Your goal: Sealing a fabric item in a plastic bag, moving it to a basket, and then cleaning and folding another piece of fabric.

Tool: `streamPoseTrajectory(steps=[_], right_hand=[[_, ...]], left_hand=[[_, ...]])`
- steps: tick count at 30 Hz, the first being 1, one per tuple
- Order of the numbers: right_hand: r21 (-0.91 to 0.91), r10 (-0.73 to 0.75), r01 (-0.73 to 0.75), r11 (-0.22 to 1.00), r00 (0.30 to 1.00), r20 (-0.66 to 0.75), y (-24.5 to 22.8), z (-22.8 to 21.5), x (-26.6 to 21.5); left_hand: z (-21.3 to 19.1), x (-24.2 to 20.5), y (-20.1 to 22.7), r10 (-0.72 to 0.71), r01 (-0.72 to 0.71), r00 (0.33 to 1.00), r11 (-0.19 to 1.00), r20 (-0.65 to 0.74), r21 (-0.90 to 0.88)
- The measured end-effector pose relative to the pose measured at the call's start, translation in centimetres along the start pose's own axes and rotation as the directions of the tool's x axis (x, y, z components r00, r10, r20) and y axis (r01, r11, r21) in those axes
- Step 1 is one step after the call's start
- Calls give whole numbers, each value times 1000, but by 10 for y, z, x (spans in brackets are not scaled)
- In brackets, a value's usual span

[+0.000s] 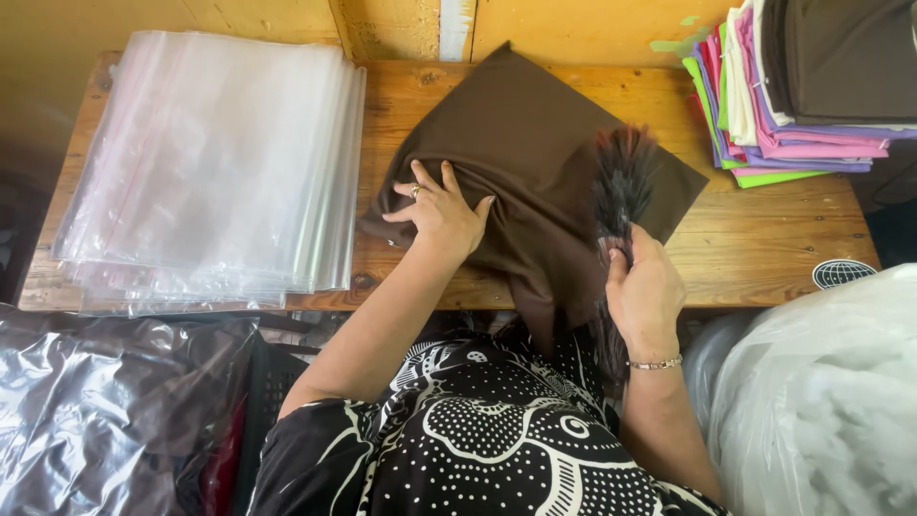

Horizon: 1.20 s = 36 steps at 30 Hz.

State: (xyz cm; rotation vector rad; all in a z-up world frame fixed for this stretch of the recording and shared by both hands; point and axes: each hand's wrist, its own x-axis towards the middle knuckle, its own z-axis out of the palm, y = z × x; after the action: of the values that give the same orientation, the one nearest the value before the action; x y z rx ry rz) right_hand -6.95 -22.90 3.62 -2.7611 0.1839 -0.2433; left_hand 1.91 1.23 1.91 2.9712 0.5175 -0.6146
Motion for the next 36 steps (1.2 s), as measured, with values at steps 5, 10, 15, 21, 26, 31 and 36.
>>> streamPoseTrajectory(steps=[5,10,15,21,26,31,36], right_hand=[[-53,-88,85,995,994,-71,1,14,-8],[-145,-49,35,989,995,-92,31,19,12],[-159,23,-42,986,992,-122,41,24,24],[-134,35,-32,990,999,14,15,47,9],[-165,-24,24,986,1000,6,10,46,16],[-171,-179,172,970,983,-28,-20,45,16],[-222,-400,396,891,916,29,-36,83,18]], left_hand=[[38,-4,11,263,-262,965,957,11,125],[-9,-51,-15,670,-672,740,741,-62,-10],[1,1,-3,660,-686,673,726,-332,52],[-18,-6,0,568,-562,821,823,-64,88],[-23,21,9,352,-351,929,936,-118,25],[-11,53,13,187,-199,967,979,-170,-51],[-5,31,9,308,-321,911,947,-273,-2]])
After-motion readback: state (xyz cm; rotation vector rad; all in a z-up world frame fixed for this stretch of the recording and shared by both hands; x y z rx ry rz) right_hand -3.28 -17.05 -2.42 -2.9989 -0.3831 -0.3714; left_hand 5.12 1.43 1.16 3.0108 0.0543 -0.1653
